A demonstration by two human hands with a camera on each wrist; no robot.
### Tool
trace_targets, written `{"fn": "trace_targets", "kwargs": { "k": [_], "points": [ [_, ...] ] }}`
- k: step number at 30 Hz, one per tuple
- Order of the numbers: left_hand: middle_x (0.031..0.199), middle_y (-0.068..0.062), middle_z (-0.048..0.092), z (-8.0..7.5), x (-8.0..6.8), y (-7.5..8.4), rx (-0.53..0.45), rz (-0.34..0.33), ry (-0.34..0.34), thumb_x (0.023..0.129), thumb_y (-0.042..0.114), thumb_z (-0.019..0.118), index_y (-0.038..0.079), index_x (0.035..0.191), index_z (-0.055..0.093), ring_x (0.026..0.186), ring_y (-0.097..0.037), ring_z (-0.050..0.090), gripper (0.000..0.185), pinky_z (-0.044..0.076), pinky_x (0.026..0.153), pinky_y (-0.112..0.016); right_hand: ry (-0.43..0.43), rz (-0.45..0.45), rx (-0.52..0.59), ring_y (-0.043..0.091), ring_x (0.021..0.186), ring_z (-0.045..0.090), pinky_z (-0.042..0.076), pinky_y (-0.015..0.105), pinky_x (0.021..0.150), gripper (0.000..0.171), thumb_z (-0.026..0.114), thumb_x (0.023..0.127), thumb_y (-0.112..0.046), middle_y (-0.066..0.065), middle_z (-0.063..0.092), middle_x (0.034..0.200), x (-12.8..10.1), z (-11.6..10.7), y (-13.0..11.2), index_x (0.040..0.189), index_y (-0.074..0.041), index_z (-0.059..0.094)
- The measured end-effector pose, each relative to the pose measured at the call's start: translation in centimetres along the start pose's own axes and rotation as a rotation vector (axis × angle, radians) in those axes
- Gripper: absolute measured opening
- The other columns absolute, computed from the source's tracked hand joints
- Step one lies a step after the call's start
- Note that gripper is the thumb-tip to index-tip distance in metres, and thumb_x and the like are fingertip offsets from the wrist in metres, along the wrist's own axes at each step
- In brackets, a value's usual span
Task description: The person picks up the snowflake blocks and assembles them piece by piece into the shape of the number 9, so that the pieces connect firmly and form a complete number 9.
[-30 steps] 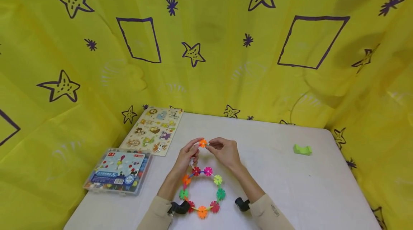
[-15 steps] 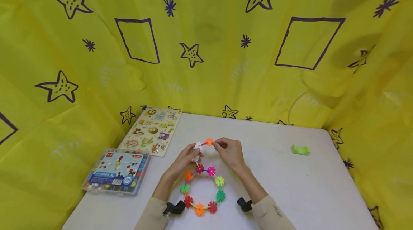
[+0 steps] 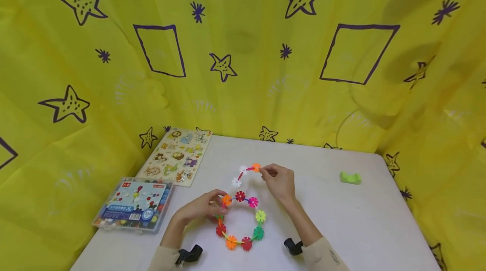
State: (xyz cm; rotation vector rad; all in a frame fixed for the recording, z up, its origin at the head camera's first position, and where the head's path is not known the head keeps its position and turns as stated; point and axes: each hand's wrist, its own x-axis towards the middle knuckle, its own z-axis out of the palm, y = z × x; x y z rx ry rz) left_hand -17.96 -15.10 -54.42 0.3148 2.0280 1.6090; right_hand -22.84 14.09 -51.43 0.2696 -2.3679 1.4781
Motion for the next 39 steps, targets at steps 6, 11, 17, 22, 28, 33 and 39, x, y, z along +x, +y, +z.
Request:
{"fn": "trace_targets", "kwargs": {
  "k": [6, 11, 17, 22, 28, 33, 39],
  "points": [
    [0.090, -0.005, 0.065, 0.4, -1.2, 0.0, 0.065, 0.004, -0.026, 0.091, 0.011, 0.082, 0.001, 0.121, 0.058, 0.071, -0.016, 0.063, 0.040, 0.055, 0.066, -0.030, 0.026, 0.029, 0.008, 0.020, 0.067, 0.075, 0.057, 0.022, 0.059, 0.007, 0.083, 0.091, -0.013, 0.004, 0.077, 0.077, -0.4, -0.6, 0.0, 0.089, -0.006, 0.081],
    [0.087, -0.005, 0.065, 0.6, -1.4, 0.0, 0.088, 0.061, 0.005, 0.092, 0.009, 0.079, 0.001, 0.118, 0.058, 0.070, -0.014, 0.060, 0.034, 0.050, 0.065, -0.028, 0.023, 0.062, 0.041, 0.025, 0.070, 0.076, 0.059, 0.024, 0.062, 0.008, 0.081, 0.092, -0.012, 0.010, 0.077, 0.080, -0.4, -1.0, 0.0, 0.091, -0.004, 0.080],
    [0.107, -0.016, 0.062, 0.4, -1.2, -0.2, -0.022, 0.077, 0.016, 0.103, 0.011, 0.063, -0.003, 0.134, 0.050, 0.076, -0.024, 0.073, 0.036, 0.063, 0.071, -0.040, 0.001, 0.170, 0.130, 0.039, 0.077, 0.076, 0.062, 0.033, 0.069, 0.023, 0.078, 0.095, -0.011, 0.020, 0.077, 0.090, -0.6, -2.1, 0.0, 0.112, 0.004, 0.075],
    [0.107, -0.017, 0.062, 0.1, -1.0, 0.0, 0.001, 0.081, 0.051, 0.103, 0.016, 0.065, 0.000, 0.135, 0.049, 0.083, -0.023, 0.072, 0.039, 0.059, 0.078, -0.036, -0.028, 0.225, 0.130, 0.036, 0.076, 0.077, 0.061, 0.026, 0.069, 0.034, 0.078, 0.095, -0.013, 0.018, 0.077, 0.092, -0.9, -2.8, 0.1, 0.124, 0.004, 0.071],
    [0.116, -0.016, 0.060, 0.0, -0.6, 0.1, -0.012, 0.074, 0.088, 0.093, 0.008, 0.077, -0.003, 0.136, 0.051, 0.094, -0.022, 0.067, 0.051, 0.059, 0.081, -0.035, -0.047, 0.245, 0.103, 0.030, 0.071, 0.077, 0.061, 0.026, 0.068, 0.029, 0.073, 0.098, -0.012, 0.017, 0.077, 0.093, -1.1, -3.5, 0.4, 0.123, 0.003, 0.072],
    [0.113, -0.017, 0.069, -0.3, -0.1, 0.0, -0.012, 0.107, 0.142, 0.095, 0.005, 0.075, -0.009, 0.127, 0.058, 0.096, -0.023, 0.069, 0.039, 0.059, 0.082, -0.033, -0.046, 0.268, 0.095, 0.033, 0.073, 0.077, 0.061, 0.025, 0.069, 0.027, 0.070, 0.099, -0.012, 0.018, 0.076, 0.095, -1.3, -4.1, 0.4, 0.122, 0.002, 0.072],
    [0.116, -0.019, 0.067, -0.8, 0.7, 0.6, -0.060, 0.131, 0.229, 0.102, 0.013, 0.067, -0.004, 0.130, 0.059, 0.098, -0.028, 0.070, 0.034, 0.060, 0.085, -0.038, -0.056, 0.311, 0.128, 0.031, 0.073, 0.078, 0.061, 0.025, 0.072, 0.027, 0.067, 0.100, -0.013, 0.019, 0.074, 0.099, -1.6, -4.9, 0.4, 0.122, 0.002, 0.069]
  ]
}}
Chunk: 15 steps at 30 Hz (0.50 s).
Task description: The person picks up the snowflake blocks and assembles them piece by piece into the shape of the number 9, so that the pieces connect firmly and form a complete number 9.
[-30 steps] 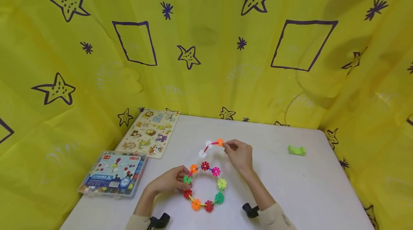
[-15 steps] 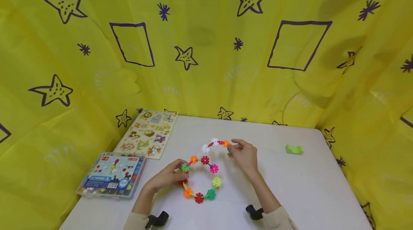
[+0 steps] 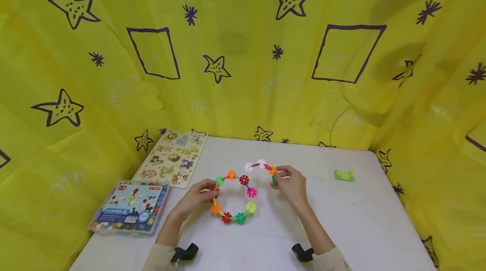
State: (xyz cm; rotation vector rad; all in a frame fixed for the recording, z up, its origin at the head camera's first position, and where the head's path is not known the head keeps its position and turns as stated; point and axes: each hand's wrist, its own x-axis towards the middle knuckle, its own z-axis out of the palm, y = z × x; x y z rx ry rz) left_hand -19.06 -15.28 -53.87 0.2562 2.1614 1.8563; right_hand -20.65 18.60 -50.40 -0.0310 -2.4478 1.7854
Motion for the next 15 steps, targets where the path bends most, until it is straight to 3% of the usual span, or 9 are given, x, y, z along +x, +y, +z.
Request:
{"fn": "trace_targets", "kwargs": {
  "k": [4, 9, 12, 15],
  "points": [
    [0.119, -0.023, 0.065, -0.2, 0.7, 0.4, -0.054, -0.041, 0.006, 0.107, 0.023, 0.061, 0.005, 0.143, 0.055, 0.097, -0.027, 0.072, 0.041, 0.059, 0.080, -0.036, -0.010, 0.045, 0.041, 0.028, 0.073, 0.078, 0.061, 0.026, 0.074, 0.027, 0.065, 0.100, -0.013, 0.020, 0.070, 0.109, -0.3, -0.4, 0.1, 0.123, 0.002, 0.066],
    [0.128, -0.030, 0.059, -0.4, 1.5, 0.9, -0.157, -0.094, -0.107, 0.111, 0.029, 0.053, 0.012, 0.158, 0.039, 0.100, -0.030, 0.074, 0.052, 0.062, 0.083, -0.047, -0.035, 0.089, 0.035, 0.028, 0.073, 0.078, 0.059, 0.022, 0.075, 0.034, 0.063, 0.101, -0.014, 0.022, 0.067, 0.121, -0.7, -0.9, 0.3, 0.132, 0.000, 0.063],
    [0.134, -0.032, 0.055, -0.5, 2.2, 1.3, -0.175, -0.101, -0.149, 0.110, 0.028, 0.056, 0.012, 0.159, 0.036, 0.102, -0.033, 0.074, 0.056, 0.060, 0.086, -0.052, -0.042, 0.104, 0.010, 0.028, 0.074, 0.078, 0.058, 0.022, 0.073, 0.037, 0.062, 0.102, -0.015, 0.022, 0.067, 0.122, -0.9, -1.2, 0.5, 0.136, -0.001, 0.063],
    [0.139, -0.029, 0.054, -0.4, 2.9, 1.6, -0.163, -0.109, -0.149, 0.105, 0.025, 0.065, 0.007, 0.159, 0.033, 0.105, -0.034, 0.073, 0.065, 0.060, 0.089, -0.050, -0.039, 0.108, 0.015, 0.029, 0.074, 0.078, 0.059, 0.025, 0.071, 0.036, 0.061, 0.102, -0.014, 0.022, 0.067, 0.120, -1.0, -1.5, 0.7, 0.135, -0.002, 0.063]
  ]
}}
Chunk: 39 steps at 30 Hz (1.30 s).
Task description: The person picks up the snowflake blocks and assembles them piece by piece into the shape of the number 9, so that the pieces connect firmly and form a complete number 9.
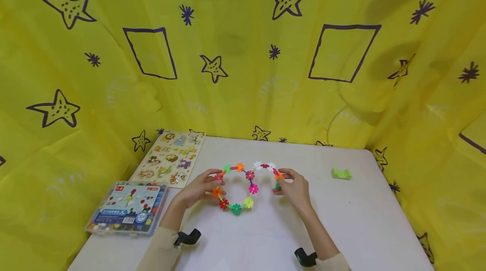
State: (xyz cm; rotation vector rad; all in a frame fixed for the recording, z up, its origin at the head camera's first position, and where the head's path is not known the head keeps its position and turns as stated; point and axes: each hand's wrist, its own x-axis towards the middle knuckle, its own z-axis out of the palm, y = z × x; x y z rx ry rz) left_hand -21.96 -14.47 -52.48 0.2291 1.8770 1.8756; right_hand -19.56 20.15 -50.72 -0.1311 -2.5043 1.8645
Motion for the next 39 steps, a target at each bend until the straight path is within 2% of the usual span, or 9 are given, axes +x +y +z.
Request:
{"fn": "trace_targets", "kwargs": {
  "k": [5, 8, 13, 16, 18, 23, 30, 35, 39],
  "points": [
    [0.144, -0.027, 0.051, 0.3, 1.1, 0.4, 0.060, 0.001, 0.046, 0.098, 0.016, 0.074, -0.008, 0.152, 0.036, 0.109, -0.035, 0.072, 0.070, 0.059, 0.093, -0.045, -0.004, 0.010, 0.027, 0.030, 0.075, 0.078, 0.061, 0.027, 0.072, 0.039, 0.063, 0.102, -0.013, 0.023, 0.064, 0.121, -0.3, -0.4, 0.3, 0.139, -0.001, 0.061],
    [0.143, -0.025, 0.054, 0.4, 1.6, 0.5, 0.128, 0.008, 0.086, 0.095, 0.017, 0.077, -0.009, 0.147, 0.046, 0.106, -0.029, 0.071, 0.065, 0.056, 0.097, -0.041, -0.022, 0.021, 0.051, 0.030, 0.075, 0.078, 0.062, 0.031, 0.073, 0.047, 0.064, 0.102, -0.011, 0.025, 0.062, 0.127, -0.4, -0.7, 0.4, 0.145, 0.001, 0.054],
    [0.116, -0.011, 0.070, 0.4, 2.3, 0.6, 0.196, 0.023, 0.150, 0.092, 0.023, 0.081, -0.003, 0.129, 0.065, 0.098, -0.019, 0.064, 0.048, 0.053, 0.096, -0.041, -0.089, 0.023, 0.126, 0.033, 0.073, 0.076, 0.063, 0.043, 0.069, 0.063, 0.061, 0.099, -0.001, 0.030, 0.059, 0.136, -0.5, -0.8, 0.6, 0.157, 0.002, 0.036],
    [0.103, -0.007, 0.072, 0.3, 2.9, 0.4, 0.135, 0.029, 0.181, 0.094, 0.021, 0.079, -0.004, 0.119, 0.070, 0.094, -0.018, 0.062, 0.037, 0.052, 0.096, -0.043, -0.145, 0.018, 0.146, 0.038, 0.071, 0.075, 0.063, 0.046, 0.067, 0.070, 0.059, 0.098, 0.003, 0.032, 0.056, 0.137, -0.6, -0.7, 0.8, 0.161, -0.002, 0.029],
    [0.103, -0.008, 0.073, 0.3, 3.4, 0.5, 0.073, 0.040, 0.207, 0.096, 0.018, 0.076, -0.006, 0.118, 0.070, 0.094, -0.016, 0.063, 0.033, 0.052, 0.098, -0.043, -0.175, 0.015, 0.148, 0.041, 0.071, 0.075, 0.063, 0.047, 0.067, 0.071, 0.058, 0.097, 0.004, 0.033, 0.056, 0.135, -0.8, -0.6, 0.9, 0.161, -0.004, 0.028],
    [0.122, -0.022, 0.067, 0.2, 4.6, 0.8, -0.071, 0.069, 0.257, 0.101, 0.015, 0.071, -0.004, 0.134, 0.062, 0.095, -0.015, 0.066, 0.039, 0.056, 0.095, -0.039, -0.180, 0.024, 0.163, 0.041, 0.075, 0.075, 0.062, 0.051, 0.069, 0.060, 0.063, 0.096, 0.004, 0.032, 0.063, 0.126, -1.0, 0.0, 1.1, 0.151, -0.002, 0.040],
    [0.132, -0.027, 0.062, 0.3, 6.4, 1.7, -0.101, 0.080, 0.283, 0.105, 0.023, 0.065, 0.002, 0.145, 0.057, 0.100, -0.023, 0.064, 0.045, 0.055, 0.075, -0.026, -0.164, 0.045, 0.097, 0.029, 0.080, 0.075, 0.063, 0.042, 0.074, 0.053, 0.078, 0.094, -0.013, 0.019, 0.069, 0.115, -1.0, 0.8, 1.5, 0.138, 0.000, 0.052],
    [0.133, -0.022, 0.065, 0.7, 8.0, 2.4, -0.128, 0.138, 0.324, 0.106, 0.019, 0.063, -0.002, 0.144, 0.054, 0.118, -0.038, 0.064, 0.045, 0.058, 0.094, -0.037, -0.151, 0.047, 0.088, 0.026, 0.074, 0.075, 0.062, 0.034, 0.071, 0.050, 0.083, 0.090, -0.015, 0.014, 0.068, 0.108, -1.0, 1.4, 1.8, 0.130, 0.003, 0.060],
    [0.135, -0.027, 0.063, 0.9, 9.4, 2.8, -0.188, 0.169, 0.323, 0.105, 0.012, 0.063, -0.006, 0.141, 0.049, 0.116, -0.038, 0.066, 0.042, 0.052, 0.104, -0.048, -0.132, 0.029, 0.082, 0.025, 0.071, 0.075, 0.060, 0.031, 0.072, 0.050, 0.084, 0.088, -0.015, 0.010, 0.071, 0.097, -0.8, 2.0, 2.2, 0.128, 0.003, 0.060]
  ]
}}
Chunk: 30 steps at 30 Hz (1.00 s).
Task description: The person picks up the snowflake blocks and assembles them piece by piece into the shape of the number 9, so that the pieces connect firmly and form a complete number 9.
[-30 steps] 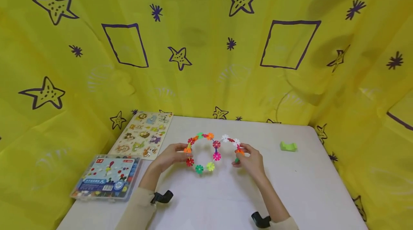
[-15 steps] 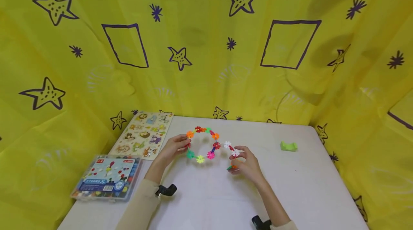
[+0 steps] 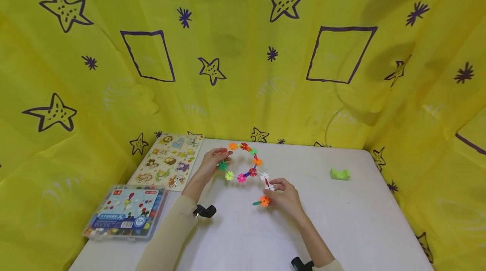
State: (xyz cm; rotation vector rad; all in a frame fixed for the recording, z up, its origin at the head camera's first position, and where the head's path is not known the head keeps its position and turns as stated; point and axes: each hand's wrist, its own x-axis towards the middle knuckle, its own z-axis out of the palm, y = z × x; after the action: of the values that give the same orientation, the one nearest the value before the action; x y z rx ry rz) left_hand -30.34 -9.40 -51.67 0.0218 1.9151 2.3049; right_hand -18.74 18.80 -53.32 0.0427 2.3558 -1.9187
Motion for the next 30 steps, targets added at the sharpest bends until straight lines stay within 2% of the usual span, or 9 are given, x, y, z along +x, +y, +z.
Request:
{"fn": "trace_targets", "kwargs": {
  "k": [5, 9, 12, 17, 21, 25, 30],
  "points": [
    [0.137, -0.030, 0.061, 0.8, 1.7, -0.1, -0.023, -0.012, -0.008, 0.104, 0.010, 0.064, -0.007, 0.136, 0.051, 0.107, -0.027, 0.071, 0.039, 0.053, 0.103, -0.047, -0.006, -0.013, -0.032, 0.026, 0.072, 0.076, 0.057, 0.026, 0.073, 0.049, 0.087, 0.086, -0.019, 0.009, 0.076, 0.089, 0.4, 0.7, 0.6, 0.126, 0.002, 0.066],
    [0.140, -0.033, 0.057, 1.2, 3.0, -0.3, -0.003, -0.033, -0.023, 0.104, 0.010, 0.062, -0.008, 0.137, 0.053, 0.121, -0.039, 0.064, 0.038, 0.053, 0.103, -0.043, -0.070, -0.011, 0.066, 0.035, 0.076, 0.077, 0.063, 0.038, 0.070, 0.051, 0.085, 0.088, -0.014, 0.018, 0.077, 0.093, 0.8, 1.4, 0.8, 0.127, 0.010, 0.062],
    [0.138, -0.033, 0.056, 1.4, 3.9, -0.5, 0.021, -0.038, -0.015, 0.104, 0.009, 0.061, -0.011, 0.137, 0.055, 0.130, -0.046, 0.056, 0.039, 0.052, 0.105, -0.042, -0.078, 0.006, 0.111, 0.039, 0.077, 0.076, 0.063, 0.043, 0.069, 0.050, 0.084, 0.089, -0.013, 0.020, 0.077, 0.094, 1.0, 1.9, 0.8, 0.125, 0.012, 0.061],
    [0.123, -0.022, 0.066, 2.0, 5.4, -1.4, 0.019, -0.027, 0.095, 0.099, 0.003, 0.065, -0.008, 0.133, 0.061, 0.117, -0.039, 0.064, 0.036, 0.053, 0.103, -0.042, -0.030, 0.029, 0.116, 0.037, 0.075, 0.076, 0.063, 0.041, 0.067, 0.044, 0.086, 0.086, -0.011, 0.018, 0.077, 0.092, 1.5, 2.5, 0.8, 0.118, 0.009, 0.064],
    [0.122, -0.016, 0.068, 2.6, 6.2, -2.2, 0.070, -0.013, 0.183, 0.098, 0.003, 0.068, -0.002, 0.130, 0.064, 0.108, -0.026, 0.066, 0.033, 0.055, 0.099, -0.037, -0.004, 0.038, 0.127, 0.033, 0.076, 0.077, 0.063, 0.040, 0.067, 0.042, 0.087, 0.084, -0.007, 0.016, 0.077, 0.091, 2.1, 3.1, 0.9, 0.116, 0.008, 0.065],
    [0.127, -0.017, 0.066, 2.8, 6.9, -3.1, 0.128, -0.008, 0.202, 0.099, 0.004, 0.068, 0.001, 0.131, 0.065, 0.113, -0.026, 0.064, 0.032, 0.054, 0.097, -0.033, 0.001, 0.046, 0.144, 0.032, 0.076, 0.077, 0.063, 0.041, 0.068, 0.037, 0.085, 0.085, -0.002, 0.015, 0.077, 0.089, 2.6, 3.8, 1.1, 0.114, 0.009, 0.065],
    [0.123, -0.018, 0.067, 3.0, 7.2, -3.3, 0.153, 0.002, 0.194, 0.099, 0.002, 0.068, -0.002, 0.128, 0.065, 0.113, -0.029, 0.064, 0.029, 0.055, 0.097, -0.034, -0.009, 0.030, 0.185, 0.033, 0.078, 0.077, 0.063, 0.043, 0.069, 0.036, 0.080, 0.088, 0.003, 0.021, 0.076, 0.092, 2.7, 4.1, 1.1, 0.118, 0.013, 0.062]
  ]
}}
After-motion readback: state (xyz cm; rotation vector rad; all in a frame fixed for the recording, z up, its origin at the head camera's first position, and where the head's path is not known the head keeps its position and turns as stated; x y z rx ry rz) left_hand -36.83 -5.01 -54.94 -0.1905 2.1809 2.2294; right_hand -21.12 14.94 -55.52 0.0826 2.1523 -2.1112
